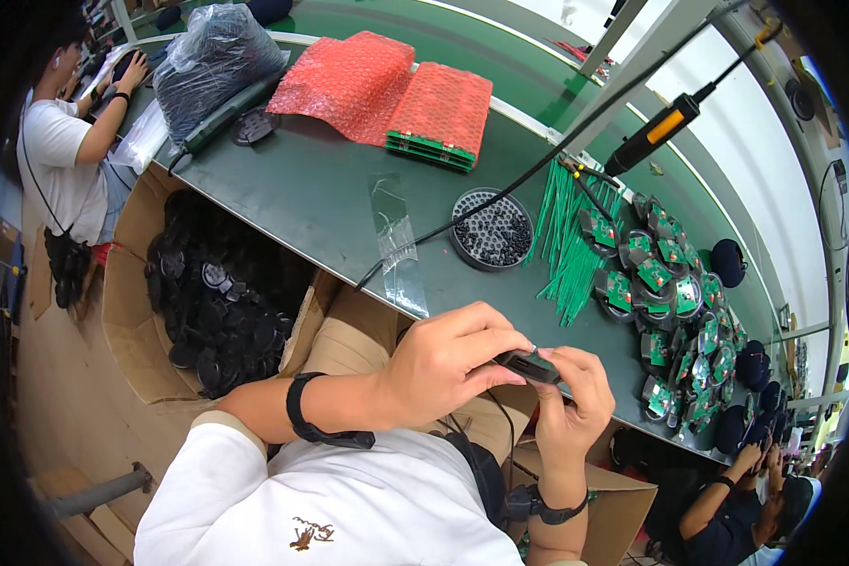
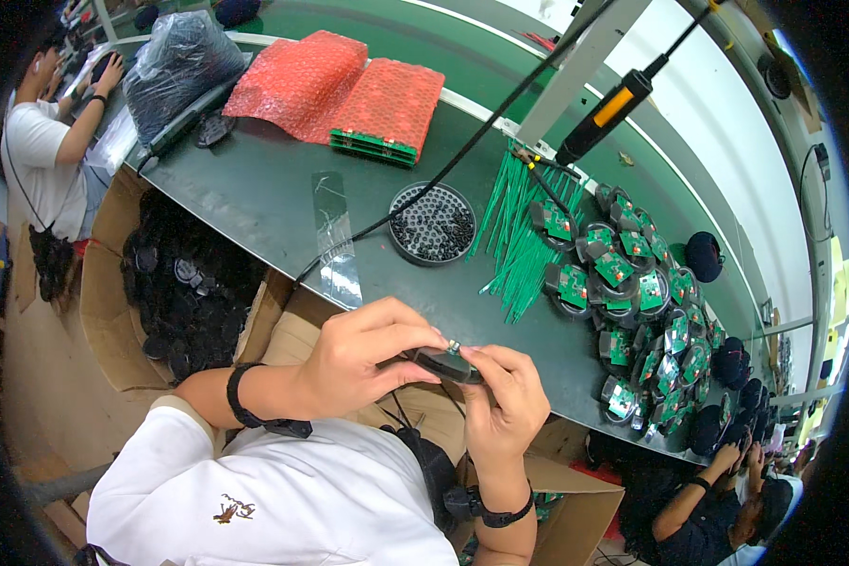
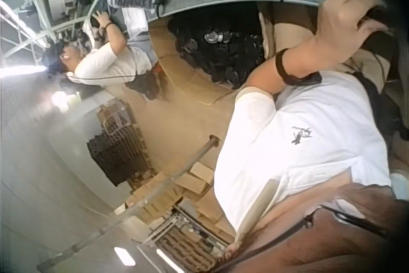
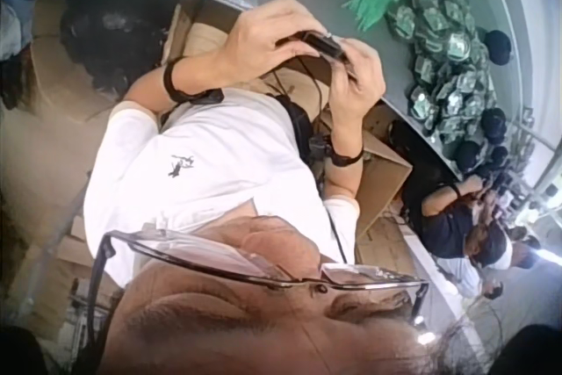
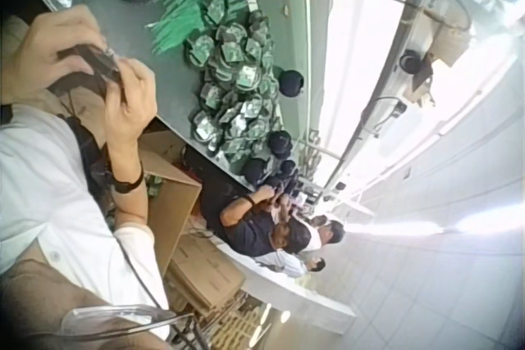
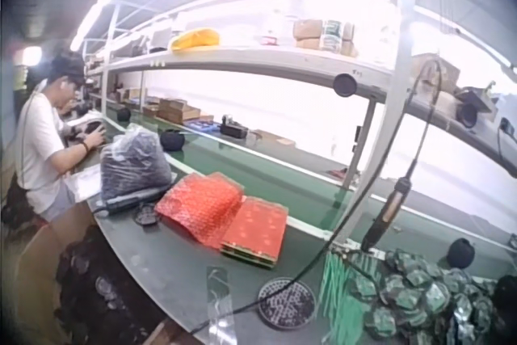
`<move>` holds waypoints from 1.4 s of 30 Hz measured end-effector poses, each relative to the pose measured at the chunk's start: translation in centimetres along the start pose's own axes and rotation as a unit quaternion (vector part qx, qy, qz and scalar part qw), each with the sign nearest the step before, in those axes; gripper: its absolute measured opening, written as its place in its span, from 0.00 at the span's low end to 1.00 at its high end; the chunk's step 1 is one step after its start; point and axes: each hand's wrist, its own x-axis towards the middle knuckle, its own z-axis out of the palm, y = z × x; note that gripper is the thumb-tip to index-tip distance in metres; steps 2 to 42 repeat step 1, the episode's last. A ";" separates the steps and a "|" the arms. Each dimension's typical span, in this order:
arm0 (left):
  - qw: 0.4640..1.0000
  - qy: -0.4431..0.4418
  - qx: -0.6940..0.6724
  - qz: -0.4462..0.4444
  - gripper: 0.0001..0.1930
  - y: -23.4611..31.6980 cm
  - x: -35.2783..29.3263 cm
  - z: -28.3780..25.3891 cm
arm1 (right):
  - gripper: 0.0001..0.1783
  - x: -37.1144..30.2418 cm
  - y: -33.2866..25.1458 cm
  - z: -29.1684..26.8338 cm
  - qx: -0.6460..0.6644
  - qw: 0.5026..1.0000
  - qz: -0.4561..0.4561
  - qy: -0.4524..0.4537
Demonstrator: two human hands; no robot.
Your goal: The person is assembling electronic circuit boards into plastic housings and using an electric screwdriver.
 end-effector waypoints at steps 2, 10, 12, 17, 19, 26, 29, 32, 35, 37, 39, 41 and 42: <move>1.000 0.000 0.002 -0.001 0.20 0.0 -0.1 0.0 | 0.21 -0.1 -0.1 0.0 0.006 1.000 0.005 0.002; 1.000 0.000 0.002 -0.001 0.20 0.0 -0.1 0.0 | 0.21 -0.1 -0.1 0.0 0.006 1.000 0.005 0.002; 1.000 0.000 0.002 -0.001 0.20 0.0 -0.1 0.0 | 0.21 -0.1 -0.1 0.0 0.006 1.000 0.005 0.002; 1.000 0.000 0.002 -0.001 0.20 0.0 -0.1 0.0 | 0.21 -0.1 -0.1 0.0 0.006 1.000 0.005 0.002; 1.000 0.000 0.002 -0.001 0.20 0.0 -0.1 0.0 | 0.21 -0.1 -0.1 0.0 0.006 1.000 0.005 0.002; 1.000 0.000 0.002 -0.001 0.20 0.0 -0.1 0.0 | 0.21 -0.1 -0.1 0.0 0.006 1.000 0.005 0.002; 1.000 0.000 0.002 -0.001 0.20 0.0 -0.1 0.0 | 0.21 -0.1 -0.1 0.0 0.006 1.000 0.005 0.002; 1.000 0.000 0.002 -0.001 0.20 0.0 -0.1 0.0 | 0.21 -0.1 -0.1 0.0 0.006 1.000 0.005 0.002; 1.000 0.000 0.002 -0.001 0.20 0.0 -0.1 0.0 | 0.21 -0.1 -0.1 0.0 0.006 1.000 0.005 0.002; 1.000 0.000 0.002 -0.001 0.20 0.0 -0.1 0.0 | 0.21 -0.1 -0.1 0.0 0.006 1.000 0.005 0.002; 1.000 0.000 0.002 -0.001 0.20 0.0 -0.1 0.0 | 0.21 -0.1 -0.1 0.0 0.006 1.000 0.005 0.002; 1.000 0.000 0.002 -0.001 0.20 0.0 -0.1 0.0 | 0.21 -0.1 -0.1 0.0 0.006 1.000 0.005 0.002; 1.000 0.000 0.002 -0.001 0.20 0.0 -0.1 0.0 | 0.21 -0.1 -0.1 0.0 0.006 1.000 0.005 0.002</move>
